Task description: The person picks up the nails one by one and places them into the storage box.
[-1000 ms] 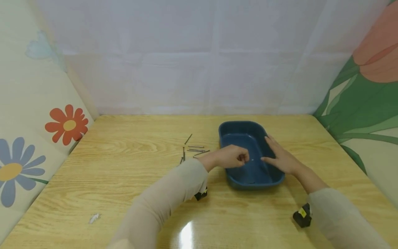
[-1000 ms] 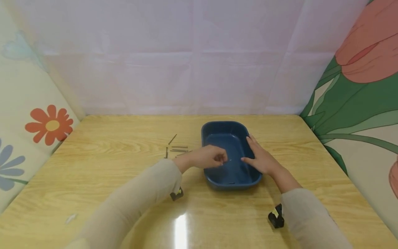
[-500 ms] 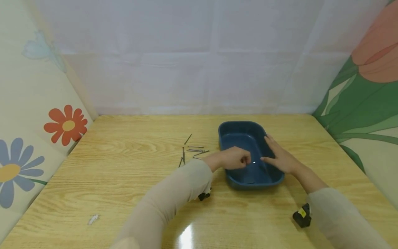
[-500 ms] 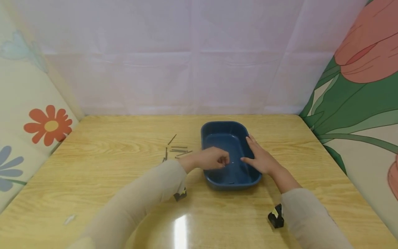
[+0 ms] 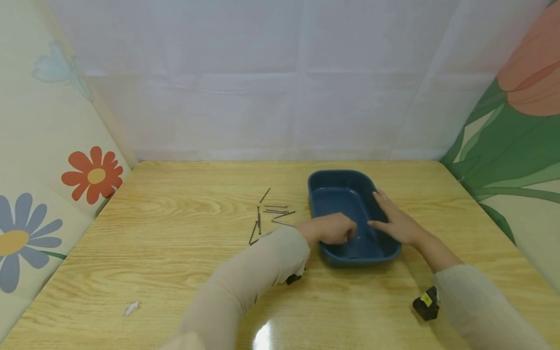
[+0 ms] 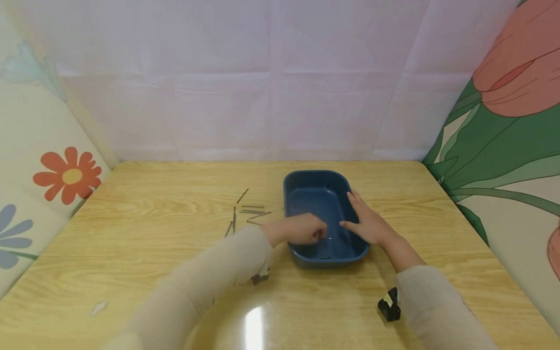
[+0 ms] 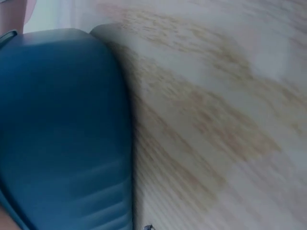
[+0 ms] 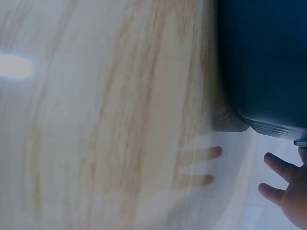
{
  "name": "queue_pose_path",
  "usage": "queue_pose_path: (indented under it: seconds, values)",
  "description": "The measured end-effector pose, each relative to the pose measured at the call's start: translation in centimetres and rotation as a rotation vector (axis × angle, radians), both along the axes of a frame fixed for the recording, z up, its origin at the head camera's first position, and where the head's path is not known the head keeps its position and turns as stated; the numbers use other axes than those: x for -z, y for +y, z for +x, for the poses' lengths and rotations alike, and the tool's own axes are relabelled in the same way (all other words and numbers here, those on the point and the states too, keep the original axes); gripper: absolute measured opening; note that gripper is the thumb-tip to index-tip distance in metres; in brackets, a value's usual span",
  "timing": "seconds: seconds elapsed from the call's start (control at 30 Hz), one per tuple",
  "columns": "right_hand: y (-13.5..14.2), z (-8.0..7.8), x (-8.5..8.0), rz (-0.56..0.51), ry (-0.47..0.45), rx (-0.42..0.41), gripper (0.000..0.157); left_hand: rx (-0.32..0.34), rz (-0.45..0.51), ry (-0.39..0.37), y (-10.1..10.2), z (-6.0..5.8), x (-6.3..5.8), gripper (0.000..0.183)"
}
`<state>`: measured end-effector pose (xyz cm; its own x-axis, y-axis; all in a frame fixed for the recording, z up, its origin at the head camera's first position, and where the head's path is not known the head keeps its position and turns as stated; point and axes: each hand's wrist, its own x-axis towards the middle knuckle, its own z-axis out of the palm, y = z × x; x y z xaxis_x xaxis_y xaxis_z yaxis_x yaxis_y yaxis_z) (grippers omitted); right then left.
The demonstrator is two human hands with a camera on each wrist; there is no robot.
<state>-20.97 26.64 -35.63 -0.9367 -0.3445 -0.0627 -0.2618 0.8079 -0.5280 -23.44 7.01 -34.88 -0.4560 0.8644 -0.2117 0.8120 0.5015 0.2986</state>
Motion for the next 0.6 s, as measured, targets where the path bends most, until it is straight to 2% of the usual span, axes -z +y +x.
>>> queue_pose_path:
  seconds: [0.2,0.6]
  values:
    - [0.07,0.00,0.11,-0.003,-0.001,0.003,0.079,-0.024,-0.064,-0.008,0.54,0.36,0.40,0.013]
    - [0.14,0.01,0.09,-0.003,0.016,-0.010,0.078,-0.155,-0.218,0.020,1.08,0.94,0.90,0.015]
